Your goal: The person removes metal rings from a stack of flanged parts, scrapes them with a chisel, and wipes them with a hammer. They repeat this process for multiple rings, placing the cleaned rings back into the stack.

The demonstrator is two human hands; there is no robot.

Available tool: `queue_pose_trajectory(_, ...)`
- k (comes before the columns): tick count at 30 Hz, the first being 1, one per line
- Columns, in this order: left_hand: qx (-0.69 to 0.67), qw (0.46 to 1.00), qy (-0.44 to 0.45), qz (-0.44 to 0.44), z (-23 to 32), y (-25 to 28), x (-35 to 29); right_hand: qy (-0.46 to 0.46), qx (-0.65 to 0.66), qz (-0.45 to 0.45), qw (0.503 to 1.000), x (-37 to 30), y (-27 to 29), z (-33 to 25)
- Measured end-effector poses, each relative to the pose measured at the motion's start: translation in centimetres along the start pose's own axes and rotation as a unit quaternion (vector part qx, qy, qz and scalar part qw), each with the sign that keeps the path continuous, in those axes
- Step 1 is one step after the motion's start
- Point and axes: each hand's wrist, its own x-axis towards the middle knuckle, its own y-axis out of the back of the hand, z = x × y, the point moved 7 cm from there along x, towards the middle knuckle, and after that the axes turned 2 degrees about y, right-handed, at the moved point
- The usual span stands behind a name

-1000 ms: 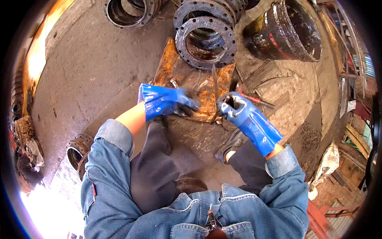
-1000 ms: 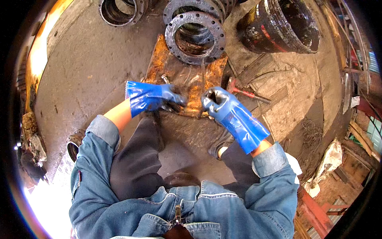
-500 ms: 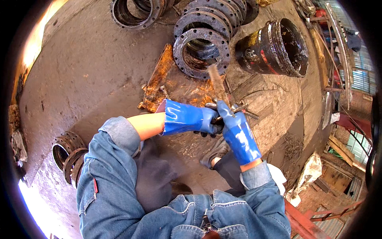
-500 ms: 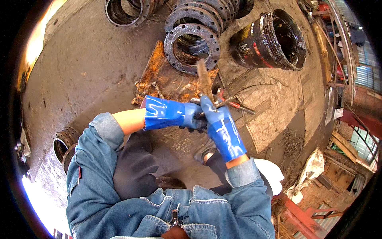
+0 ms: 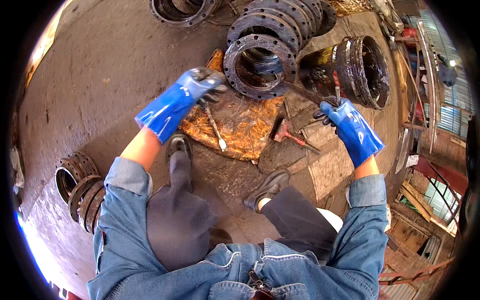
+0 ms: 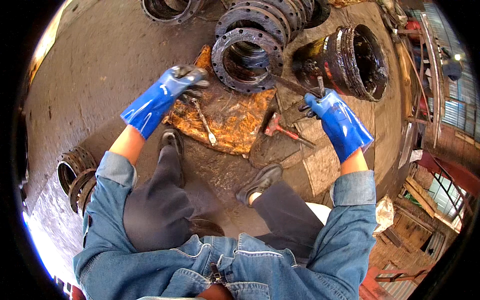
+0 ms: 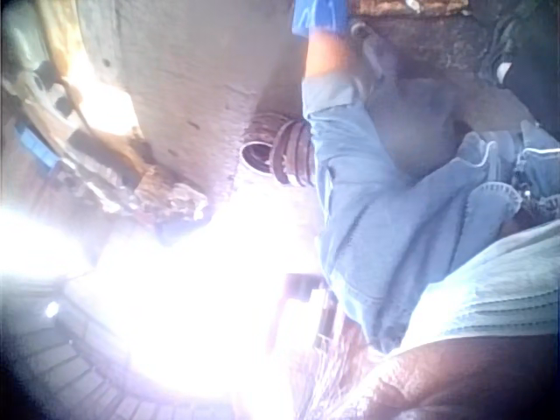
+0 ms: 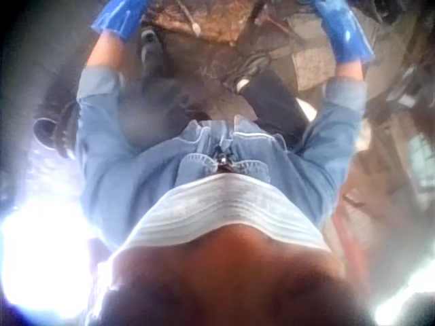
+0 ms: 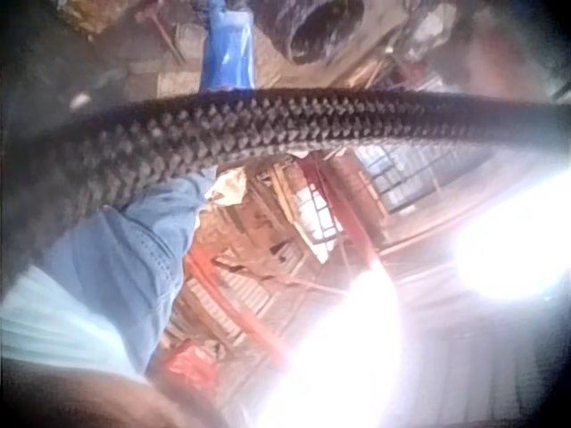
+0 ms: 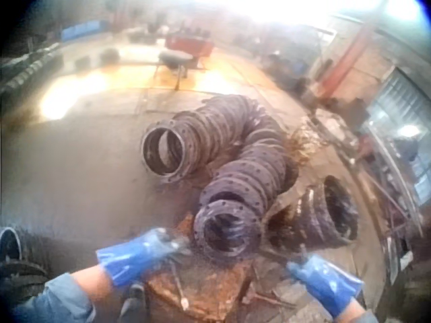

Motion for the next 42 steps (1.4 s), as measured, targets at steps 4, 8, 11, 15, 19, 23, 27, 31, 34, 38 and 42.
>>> queue_pose_trajectory(4, -0.080, 0.994, 0.055, 0.047, -2.6, 2.8, -2.8, 0.015, -0.017, -0.013, 1.000, 1.4, -0.5, 0.9)
queue_pose_trajectory(8, -0.127, 0.985, 0.066, 0.098, -5.6, 5.5, -3.9, 0.009, -0.006, -0.034, 0.999, 2.6, -3.4, 1.7)
queue_pose_trajectory(11, -0.142, 0.982, 0.065, 0.102, -6.1, 6.6, -3.8, 0.038, -0.068, 0.025, 0.997, 1.7, -4.4, 1.0)
queue_pose_trajectory(15, -0.141, 0.982, 0.044, 0.115, -5.2, 7.0, -3.8, 0.055, -0.086, 0.039, 0.994, 3.4, -8.6, 7.2)
queue_pose_trajectory(19, -0.144, 0.982, 0.032, 0.120, -4.5, 7.0, -4.8, -0.036, 0.095, 0.022, 0.995, 3.3, -14.9, 4.6)
queue_pose_trajectory(23, -0.147, 0.982, 0.029, 0.116, -5.0, 7.1, -3.9, -0.053, 0.266, 0.005, 0.962, 4.8, -21.7, 6.7)
queue_pose_trajectory(27, -0.129, 0.984, 0.050, 0.108, -5.5, 6.8, -3.0, -0.101, 0.399, -0.030, 0.911, 4.6, -26.1, 10.8)
queue_pose_trajectory(31, -0.139, 0.984, 0.039, 0.102, -5.7, 7.4, -3.4, -0.116, 0.373, 0.039, 0.920, 1.5, -23.1, 14.8)
queue_pose_trajectory(34, -0.155, 0.984, 0.019, 0.081, -5.2, 6.5, -3.7, -0.148, 0.355, 0.023, 0.923, 1.8, -22.0, 18.3)
queue_pose_trajectory(38, -0.149, 0.985, 0.026, 0.083, -5.3, 6.8, -3.7, -0.106, 0.379, 0.053, 0.918, 3.5, -23.8, 16.6)
queue_pose_trajectory(42, -0.161, 0.981, 0.037, 0.100, -5.9, 7.6, -3.5, -0.081, 0.478, 0.057, 0.873, 6.2, -27.5, 12.7)
